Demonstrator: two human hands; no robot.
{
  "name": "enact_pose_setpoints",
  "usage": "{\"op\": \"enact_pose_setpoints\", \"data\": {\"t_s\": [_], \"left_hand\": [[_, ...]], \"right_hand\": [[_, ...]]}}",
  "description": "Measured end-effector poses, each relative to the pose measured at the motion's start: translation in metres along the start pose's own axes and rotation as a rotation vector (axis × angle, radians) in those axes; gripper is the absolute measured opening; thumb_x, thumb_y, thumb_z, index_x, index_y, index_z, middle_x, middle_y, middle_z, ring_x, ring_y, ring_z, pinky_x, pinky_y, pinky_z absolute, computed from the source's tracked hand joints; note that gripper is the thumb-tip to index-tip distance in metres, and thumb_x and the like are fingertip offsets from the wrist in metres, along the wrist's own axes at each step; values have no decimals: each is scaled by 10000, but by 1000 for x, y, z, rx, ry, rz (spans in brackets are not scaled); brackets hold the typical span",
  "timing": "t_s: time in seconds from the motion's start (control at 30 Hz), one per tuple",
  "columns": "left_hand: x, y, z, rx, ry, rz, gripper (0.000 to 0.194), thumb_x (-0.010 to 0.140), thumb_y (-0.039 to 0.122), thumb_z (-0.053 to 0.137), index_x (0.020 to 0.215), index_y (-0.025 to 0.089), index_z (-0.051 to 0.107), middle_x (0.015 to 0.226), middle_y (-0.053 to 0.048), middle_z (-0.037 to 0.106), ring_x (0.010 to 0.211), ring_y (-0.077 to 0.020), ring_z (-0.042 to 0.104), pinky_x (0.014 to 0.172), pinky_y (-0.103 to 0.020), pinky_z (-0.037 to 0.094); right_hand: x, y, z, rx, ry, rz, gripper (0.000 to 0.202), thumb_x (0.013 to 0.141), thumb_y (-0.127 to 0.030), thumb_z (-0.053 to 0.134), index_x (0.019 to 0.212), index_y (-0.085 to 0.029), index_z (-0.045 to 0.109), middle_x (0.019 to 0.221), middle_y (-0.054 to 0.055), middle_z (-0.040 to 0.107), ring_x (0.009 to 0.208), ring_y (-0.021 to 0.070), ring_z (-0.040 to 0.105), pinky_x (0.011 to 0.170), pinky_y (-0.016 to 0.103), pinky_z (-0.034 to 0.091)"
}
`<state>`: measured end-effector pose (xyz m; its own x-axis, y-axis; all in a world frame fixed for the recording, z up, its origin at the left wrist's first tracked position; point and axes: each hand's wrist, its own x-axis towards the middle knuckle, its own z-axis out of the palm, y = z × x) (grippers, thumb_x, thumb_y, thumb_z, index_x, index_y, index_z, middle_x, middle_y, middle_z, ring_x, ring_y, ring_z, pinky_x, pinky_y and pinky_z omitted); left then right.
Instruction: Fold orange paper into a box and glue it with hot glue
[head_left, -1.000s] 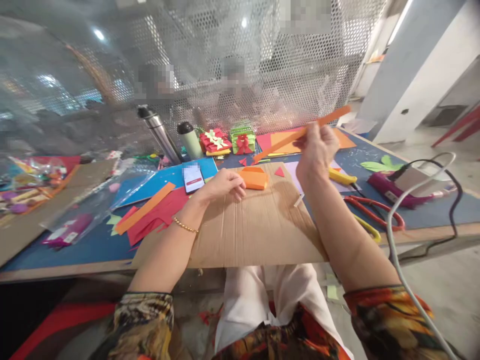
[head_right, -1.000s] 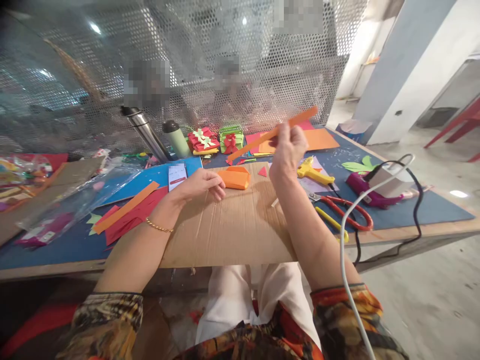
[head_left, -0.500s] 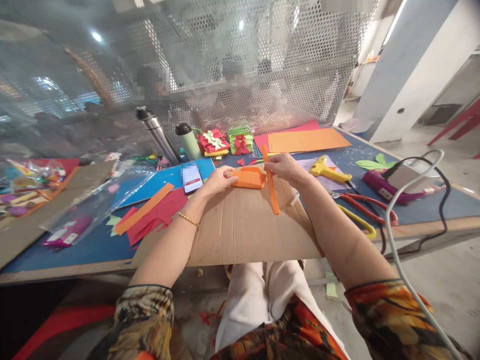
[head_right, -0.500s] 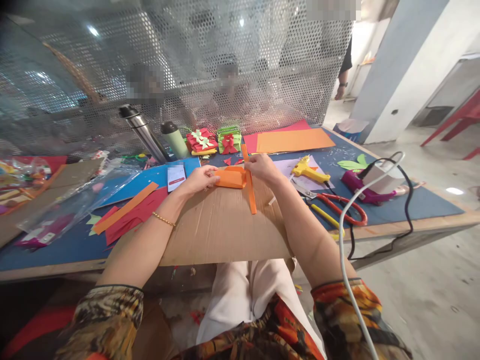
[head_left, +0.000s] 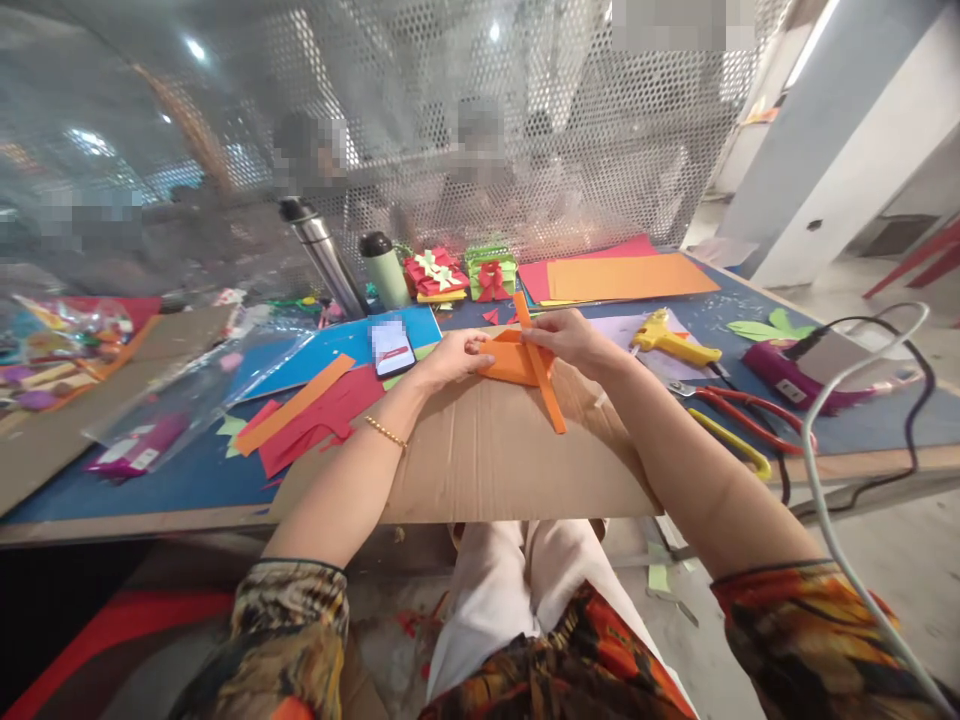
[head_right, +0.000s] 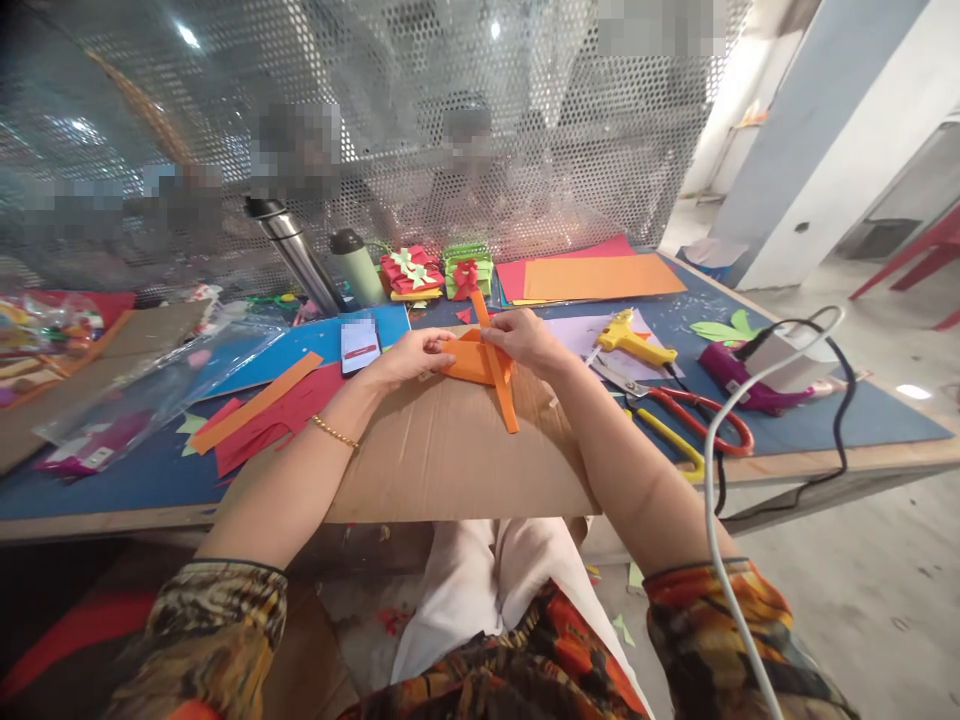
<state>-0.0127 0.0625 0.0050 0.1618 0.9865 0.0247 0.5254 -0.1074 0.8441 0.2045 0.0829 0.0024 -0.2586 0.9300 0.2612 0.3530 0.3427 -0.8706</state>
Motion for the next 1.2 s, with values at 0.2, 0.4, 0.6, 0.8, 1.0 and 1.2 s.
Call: {"op": "enact_pose_setpoints", "data": {"t_s": [0.2, 0.4, 0.6, 0.8, 1.0, 1.2], "left_hand": [[-4, 3, 4, -16, 50, 35, 301, 745, 108, 751, 1039, 133, 687, 743, 34, 547, 592, -99, 515, 555, -252, 415], [-1, 5, 5, 63, 231, 164, 159, 682, 49, 715, 732, 180, 639, 736, 19, 624, 698, -135, 530, 677, -278, 424], [-1, 9, 4, 61, 378, 241, 101, 707, 93, 704, 727, 185, 670, 792, -12, 617, 839, -182, 569, 845, -328, 448], [-6, 10, 7, -59, 314, 251, 44, 756, 172, 667, 788, 179, 638, 779, 0, 627, 754, -151, 585, 735, -273, 459], [-4, 6, 7, -175, 337, 265, 120, 752, 202, 649, 848, 180, 581, 769, 32, 590, 706, -114, 523, 698, -231, 416], [3, -1, 0, -288, 381, 217, 238, 701, 238, 638, 910, 190, 534, 823, 15, 579, 742, -124, 551, 710, -231, 430]], "right_hand": [[-4, -3, 3, -92, 17, -117, 324, 792, -398, 628, 566, -188, 527, 587, -49, 375, 604, 104, 342, 584, 297, 235], [-7, -8, -1, 42, 90, -131, 328, 784, -434, 661, 594, -191, 552, 597, -26, 460, 621, 120, 410, 588, 284, 298], [-9, -14, -6, 144, 142, -79, 355, 749, -525, 722, 643, -201, 625, 633, 14, 590, 686, 165, 523, 632, 288, 403], [-11, -15, -5, 225, 78, -49, 354, 728, -526, 733, 705, -174, 704, 685, 31, 660, 719, 169, 582, 705, 299, 454], [-11, -16, -8, 282, 106, -46, 347, 745, -517, 736, 726, -171, 709, 729, 47, 693, 720, 170, 618, 726, 313, 505], [-7, -14, -18, 315, 249, -25, 299, 715, -471, 735, 742, -174, 715, 721, 28, 672, 728, 155, 592, 729, 305, 482]]}}
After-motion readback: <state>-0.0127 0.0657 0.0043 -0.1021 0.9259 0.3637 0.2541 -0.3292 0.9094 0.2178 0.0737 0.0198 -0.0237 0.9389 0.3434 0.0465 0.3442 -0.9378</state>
